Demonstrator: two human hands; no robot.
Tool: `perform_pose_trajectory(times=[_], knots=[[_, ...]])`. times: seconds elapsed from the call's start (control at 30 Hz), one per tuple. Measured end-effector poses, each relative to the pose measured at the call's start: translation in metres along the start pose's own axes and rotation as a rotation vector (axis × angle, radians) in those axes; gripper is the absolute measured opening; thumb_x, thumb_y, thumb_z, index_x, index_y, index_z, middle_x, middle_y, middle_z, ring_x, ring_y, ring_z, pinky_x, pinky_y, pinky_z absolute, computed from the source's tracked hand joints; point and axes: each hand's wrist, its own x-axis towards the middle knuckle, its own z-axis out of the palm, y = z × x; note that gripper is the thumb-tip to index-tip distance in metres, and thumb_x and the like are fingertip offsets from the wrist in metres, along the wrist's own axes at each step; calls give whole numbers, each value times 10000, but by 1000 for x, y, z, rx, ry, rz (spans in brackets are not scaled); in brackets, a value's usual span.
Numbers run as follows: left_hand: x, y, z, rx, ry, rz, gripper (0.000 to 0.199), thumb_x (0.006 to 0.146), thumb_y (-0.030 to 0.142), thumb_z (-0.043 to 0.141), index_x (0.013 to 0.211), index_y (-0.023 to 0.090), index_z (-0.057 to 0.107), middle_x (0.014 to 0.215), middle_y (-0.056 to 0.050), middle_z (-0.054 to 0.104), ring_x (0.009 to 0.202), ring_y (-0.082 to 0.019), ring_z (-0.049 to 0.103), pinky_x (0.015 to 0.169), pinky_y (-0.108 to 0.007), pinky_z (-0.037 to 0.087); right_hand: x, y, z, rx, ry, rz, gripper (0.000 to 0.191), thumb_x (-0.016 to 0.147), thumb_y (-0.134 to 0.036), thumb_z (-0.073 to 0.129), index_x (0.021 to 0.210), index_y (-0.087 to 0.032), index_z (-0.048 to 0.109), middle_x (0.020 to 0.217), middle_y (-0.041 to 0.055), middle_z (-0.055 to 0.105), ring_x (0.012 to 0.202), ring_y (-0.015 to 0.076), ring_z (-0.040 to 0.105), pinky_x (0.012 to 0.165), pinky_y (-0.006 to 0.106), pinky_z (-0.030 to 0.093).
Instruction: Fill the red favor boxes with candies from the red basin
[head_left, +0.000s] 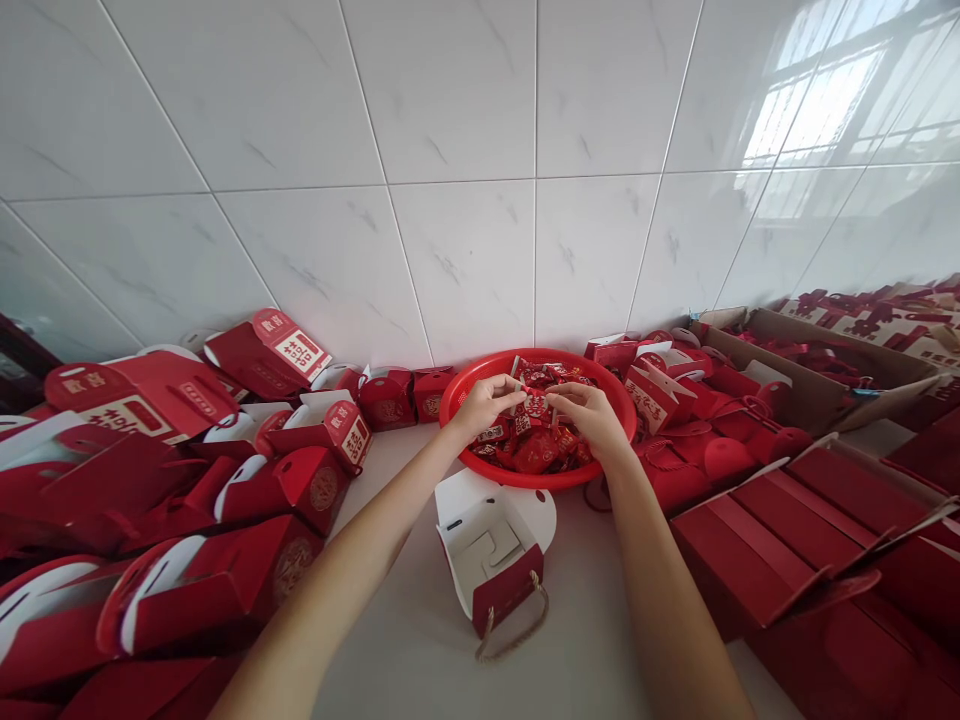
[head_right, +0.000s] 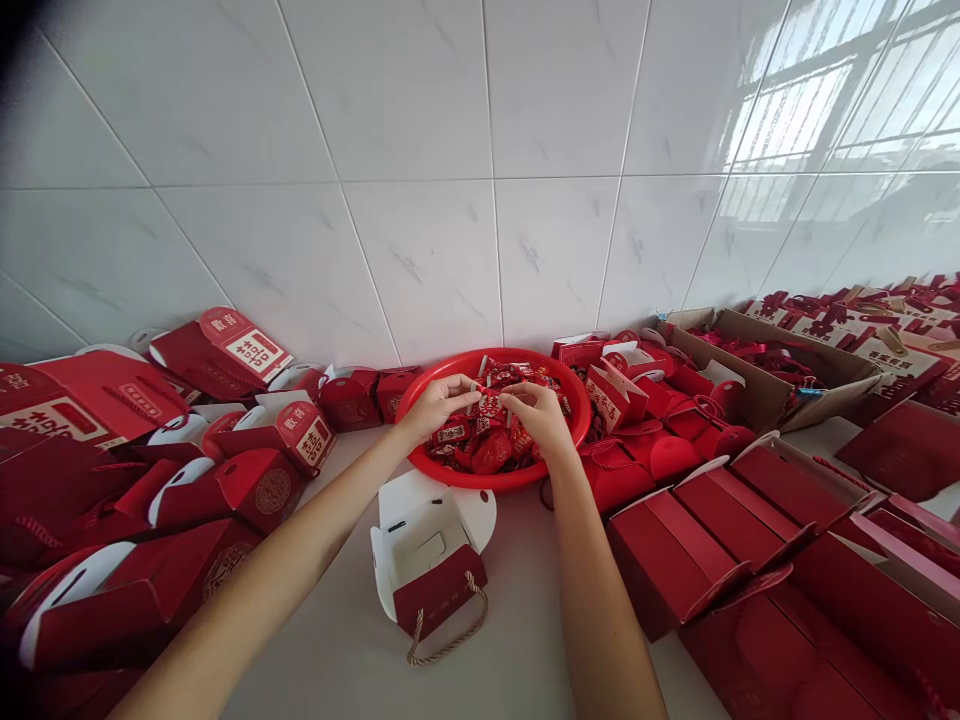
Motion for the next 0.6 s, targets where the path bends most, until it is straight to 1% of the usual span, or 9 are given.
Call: perform_pose_trajectory(times=[0.07,0.13,0.23,0.3,0.37,0.47,0.5,0.53,0.6], knots=[[1,-1,1,28,-14,-1,317,646,467,739,788,197,652,725,16,628,705,-159,571,710,-309,463,0,1,-1,-2,-4,-7,272,559,-370,793,749,-186,728,643,22,691,638,180,620,617,300,490],[3,-2,1,64,-9,-8,271,653,438,721,758,197,657,701,18,627,684,-158,571,695,-304,465,0,2,-1,-5,1,-6,290,551,-389,804,738,-187,715,609,14,669,596,171,601,596,301,477],[5,-7,-5,146,67,-42,179,709,366,625,629,205,619,628,13,607,646,-166,565,669,-310,455,2,6,-2,-20,23,8,281,577,-397,783,746,-186,711,652,28,688,625,177,626,618,306,489],[6,-13,-9,212,129,-80,216,734,320,555,551,210,582,591,-3,607,626,-180,567,643,-319,448,3,8,-1,-44,45,17,254,576,-361,776,751,-187,713,697,37,704,677,186,646,641,303,493],[8,-19,-12,283,153,-116,213,723,283,547,525,212,578,598,-22,640,632,-198,590,631,-324,451,4,10,-1,-77,59,20,226,565,-316,774,745,-191,722,715,36,711,700,187,644,639,294,484],[9,-26,-9,390,120,-116,32,645,231,642,617,223,656,700,-30,714,724,-227,641,686,-320,469,4,12,0,-116,57,24,199,568,-293,765,738,-194,731,712,28,715,667,177,625,601,282,466],[9,-27,-7,421,95,-100,60,613,218,681,671,232,685,756,-29,736,777,-238,655,717,-315,473,4,13,0,-123,57,25,195,572,-293,761,737,-194,729,705,24,714,649,172,617,588,278,460],[10,-28,-6,448,65,-83,142,584,211,718,723,241,709,810,-28,752,829,-250,665,746,-310,476,5,13,-1,-129,57,26,191,576,-294,757,736,-194,726,695,20,711,631,167,609,577,274,453],[10,-29,-3,493,-5,-56,226,550,225,774,771,252,734,872,-30,766,896,-271,676,786,-306,481,5,13,-1,-139,56,30,184,583,-297,749,732,-195,716,671,11,702,599,157,590,560,270,438]])
